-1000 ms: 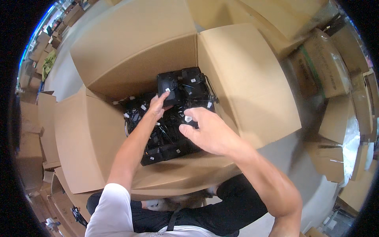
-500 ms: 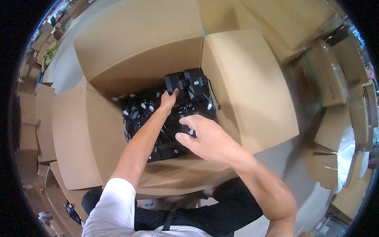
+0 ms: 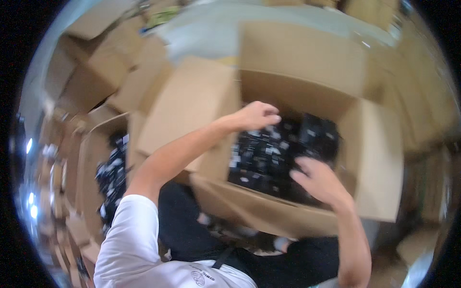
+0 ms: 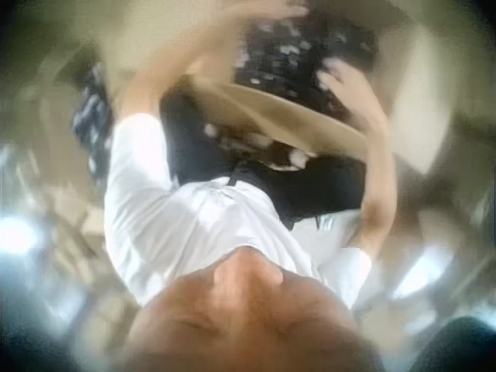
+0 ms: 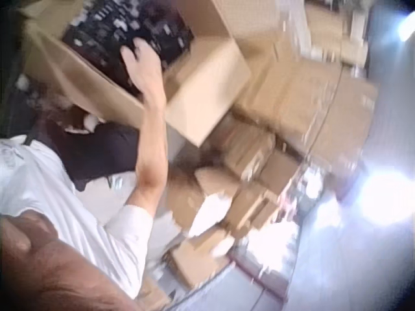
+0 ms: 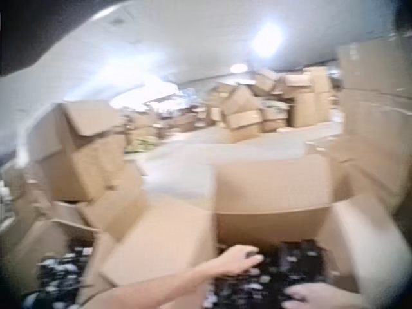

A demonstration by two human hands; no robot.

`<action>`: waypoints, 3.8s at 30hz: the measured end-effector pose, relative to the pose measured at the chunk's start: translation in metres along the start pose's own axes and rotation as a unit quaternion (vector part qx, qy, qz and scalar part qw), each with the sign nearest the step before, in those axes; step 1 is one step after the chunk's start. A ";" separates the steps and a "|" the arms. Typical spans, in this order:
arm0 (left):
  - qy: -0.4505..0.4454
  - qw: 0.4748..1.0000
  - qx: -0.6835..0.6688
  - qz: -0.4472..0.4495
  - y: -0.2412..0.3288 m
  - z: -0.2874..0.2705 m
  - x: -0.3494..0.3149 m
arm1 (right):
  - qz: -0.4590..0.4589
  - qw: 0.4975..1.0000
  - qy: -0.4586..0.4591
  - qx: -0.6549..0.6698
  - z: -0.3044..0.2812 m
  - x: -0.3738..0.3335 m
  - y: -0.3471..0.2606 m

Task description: The person packs electronic components and wiring harnesses into cardboard boxes by hand.

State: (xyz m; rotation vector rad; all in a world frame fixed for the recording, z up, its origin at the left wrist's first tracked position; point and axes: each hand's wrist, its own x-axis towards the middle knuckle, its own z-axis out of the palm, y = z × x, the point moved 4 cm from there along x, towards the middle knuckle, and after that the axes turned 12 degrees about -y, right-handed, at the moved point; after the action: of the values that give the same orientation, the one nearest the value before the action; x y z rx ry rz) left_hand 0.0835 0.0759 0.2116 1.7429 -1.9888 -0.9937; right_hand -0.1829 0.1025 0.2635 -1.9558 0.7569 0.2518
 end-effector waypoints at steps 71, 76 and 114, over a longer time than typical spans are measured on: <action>0.208 0.856 -0.041 -0.471 -0.205 -0.040 -0.503 | -0.200 0.908 0.169 0.327 0.026 0.019 -0.116; 0.097 0.878 0.050 -0.466 -0.258 -0.014 -0.448 | -0.125 0.942 0.165 0.266 0.011 -0.007 -0.054; 0.291 0.949 -0.040 0.116 0.086 -0.014 -0.122 | -0.222 0.785 0.379 0.437 0.004 0.004 -0.066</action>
State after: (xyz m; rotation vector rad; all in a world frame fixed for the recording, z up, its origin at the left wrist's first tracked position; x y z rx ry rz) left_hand 0.0544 0.1895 0.3044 1.4865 -1.6847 -0.4061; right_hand -0.1395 0.1254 0.3084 -1.1981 0.6773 -1.0702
